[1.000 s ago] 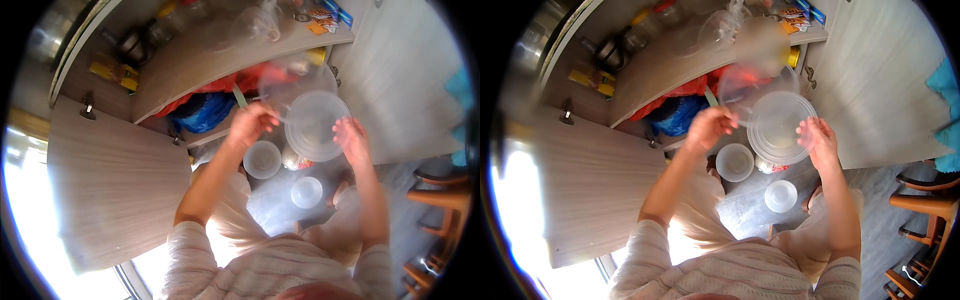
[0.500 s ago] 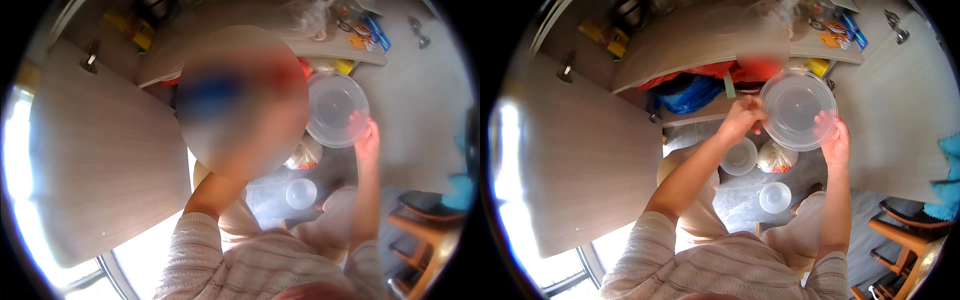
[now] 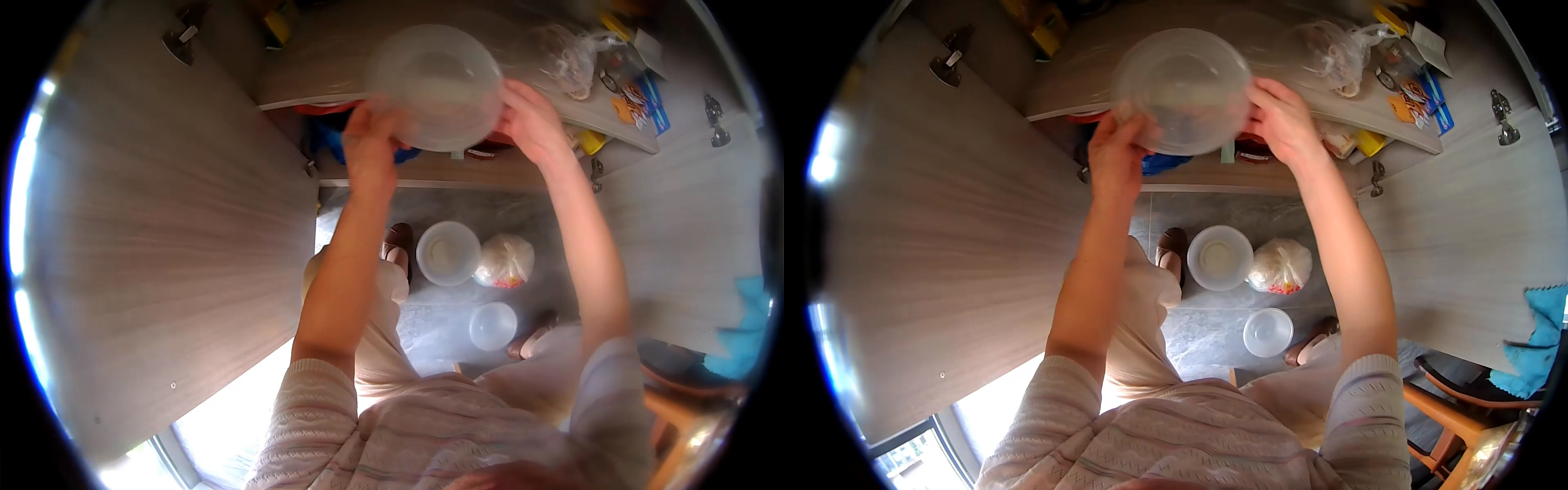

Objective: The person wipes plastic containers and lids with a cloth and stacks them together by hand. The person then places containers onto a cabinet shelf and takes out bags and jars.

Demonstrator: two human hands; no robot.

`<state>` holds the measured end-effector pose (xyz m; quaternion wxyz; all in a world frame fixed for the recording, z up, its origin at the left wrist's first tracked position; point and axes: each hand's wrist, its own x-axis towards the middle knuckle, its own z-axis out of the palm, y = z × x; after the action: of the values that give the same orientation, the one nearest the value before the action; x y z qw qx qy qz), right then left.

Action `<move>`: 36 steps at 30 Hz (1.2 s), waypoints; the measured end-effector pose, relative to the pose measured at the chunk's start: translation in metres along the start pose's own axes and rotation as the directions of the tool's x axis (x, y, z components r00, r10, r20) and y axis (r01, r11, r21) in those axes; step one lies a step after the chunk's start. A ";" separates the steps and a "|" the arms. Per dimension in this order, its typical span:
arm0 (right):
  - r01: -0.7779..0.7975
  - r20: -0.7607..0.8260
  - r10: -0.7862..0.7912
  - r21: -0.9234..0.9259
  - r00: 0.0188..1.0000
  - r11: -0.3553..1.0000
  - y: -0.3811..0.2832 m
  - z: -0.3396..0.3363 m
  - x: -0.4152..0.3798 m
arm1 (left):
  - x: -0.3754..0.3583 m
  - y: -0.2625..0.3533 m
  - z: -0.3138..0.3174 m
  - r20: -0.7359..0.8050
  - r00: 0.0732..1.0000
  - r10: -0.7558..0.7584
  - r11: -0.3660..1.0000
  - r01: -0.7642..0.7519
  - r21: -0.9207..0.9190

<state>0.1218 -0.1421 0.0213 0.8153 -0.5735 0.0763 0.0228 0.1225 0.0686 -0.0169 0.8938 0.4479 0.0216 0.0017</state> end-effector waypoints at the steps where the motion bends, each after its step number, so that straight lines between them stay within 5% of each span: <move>1: 0.008 0.027 -0.008 -0.015 1.000 1.000 0.003 0.013 0.013 | 0.002 0.008 -0.006 -0.040 0.999 0.010 0.998 -0.013 -0.055; 3: 0.023 0.083 -0.019 -0.049 0.996 0.999 0.010 0.031 0.036 | 0.009 0.020 -0.022 -0.137 0.990 -0.025 0.987 0.003 -0.158; 9: 0.021 -0.111 -0.026 -0.052 0.993 0.998 0.021 0.035 0.063 | 0.021 0.030 -0.070 -0.459 0.885 -0.079 0.996 0.089 0.000; 15: -0.053 -0.253 0.015 -0.144 0.967 0.988 0.019 0.019 0.059 | 0.041 0.027 -0.065 -0.373 0.885 -0.280 0.960 0.270 -0.079; 21: -0.155 -0.258 0.101 -0.199 0.961 0.968 -0.001 0.017 0.037 | 0.059 0.015 -0.071 -0.359 0.912 -0.197 0.980 0.171 -0.102; 27: -0.089 -0.259 0.049 -0.144 0.965 0.985 0.018 -0.006 0.041 | 0.053 0.037 -0.076 -0.382 0.922 0.056 0.976 -0.131 -0.172; 30: -0.063 -0.300 0.012 -0.159 0.954 0.985 0.022 0.000 0.041 | 0.045 0.034 -0.063 -0.188 0.982 -0.023 0.975 -0.020 -0.222; 33: -0.041 -0.260 0.006 -0.130 0.966 0.991 0.026 0.010 0.043 | 0.039 0.025 -0.041 -0.077 0.980 -0.183 0.982 0.178 -0.057; 36: -0.069 -0.197 0.042 -0.130 0.979 0.989 0.025 0.016 0.042 | 0.035 0.026 -0.034 -0.144 0.967 -0.211 0.936 0.243 0.254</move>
<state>0.1620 -0.1207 -0.0031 0.7620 -0.6250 0.1697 -0.0052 0.1566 0.1124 -0.0180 0.8161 0.5588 0.1245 -0.0789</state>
